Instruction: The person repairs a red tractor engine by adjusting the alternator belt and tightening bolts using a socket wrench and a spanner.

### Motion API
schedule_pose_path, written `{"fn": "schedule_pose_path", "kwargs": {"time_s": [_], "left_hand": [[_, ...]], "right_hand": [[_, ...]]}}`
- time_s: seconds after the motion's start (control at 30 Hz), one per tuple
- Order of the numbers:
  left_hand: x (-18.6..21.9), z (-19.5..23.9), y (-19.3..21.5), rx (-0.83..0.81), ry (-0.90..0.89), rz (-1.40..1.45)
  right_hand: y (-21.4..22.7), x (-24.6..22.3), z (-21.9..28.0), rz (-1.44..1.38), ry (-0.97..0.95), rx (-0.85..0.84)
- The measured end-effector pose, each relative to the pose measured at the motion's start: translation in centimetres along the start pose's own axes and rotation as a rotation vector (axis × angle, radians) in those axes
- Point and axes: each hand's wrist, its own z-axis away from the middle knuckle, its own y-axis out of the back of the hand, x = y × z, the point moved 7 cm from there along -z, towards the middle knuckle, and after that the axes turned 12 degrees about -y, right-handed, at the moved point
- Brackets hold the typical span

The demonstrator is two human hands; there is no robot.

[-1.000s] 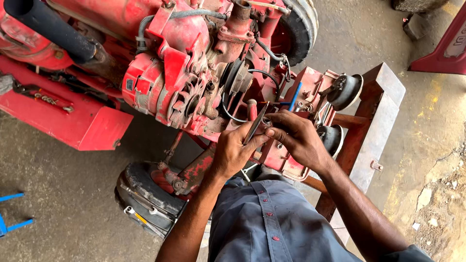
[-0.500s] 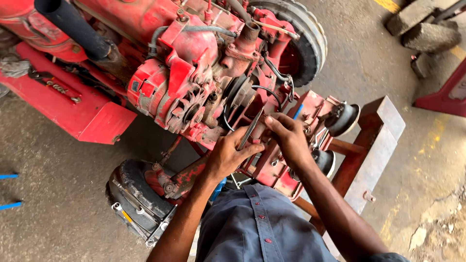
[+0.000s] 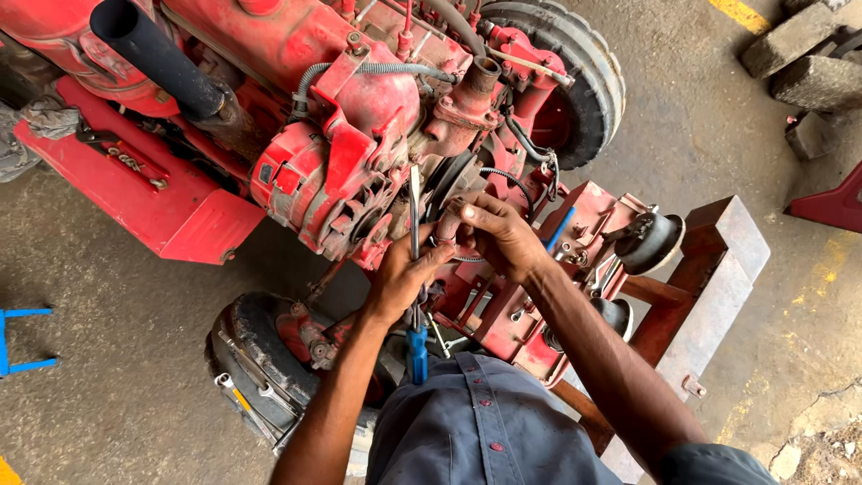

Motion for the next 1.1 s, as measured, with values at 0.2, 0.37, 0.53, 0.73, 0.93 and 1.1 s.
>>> {"fn": "schedule_pose_path", "kwargs": {"time_s": [0.2,0.37,0.53,0.73,0.93,1.1], "left_hand": [[2.4,-1.5,0.1,0.058,-0.249,-0.324],[3.2,-2.5,0.0,0.112,-0.162,-0.685],[3.3,-2.9,-0.4,0.191,-0.234,-0.482],[2.4,-2.7,-0.6,0.212,-0.095,-0.504],[3.7,-2.3,-1.0,0.179,-0.218,-0.427],[4.2,-1.8,-1.3,0.191,-0.324,-0.397]], "right_hand": [[0.3,0.3,-1.3,0.041,0.021,0.126],[0.2,-0.4,-1.1,0.223,0.099,0.286],[0.0,-0.8,-0.6,0.267,0.167,0.308],[-0.6,-0.9,0.3,0.42,0.332,0.447],[-2.0,-1.3,0.6,0.383,0.379,0.292],[-2.1,-1.1,1.2,0.347,0.292,0.307]]}}
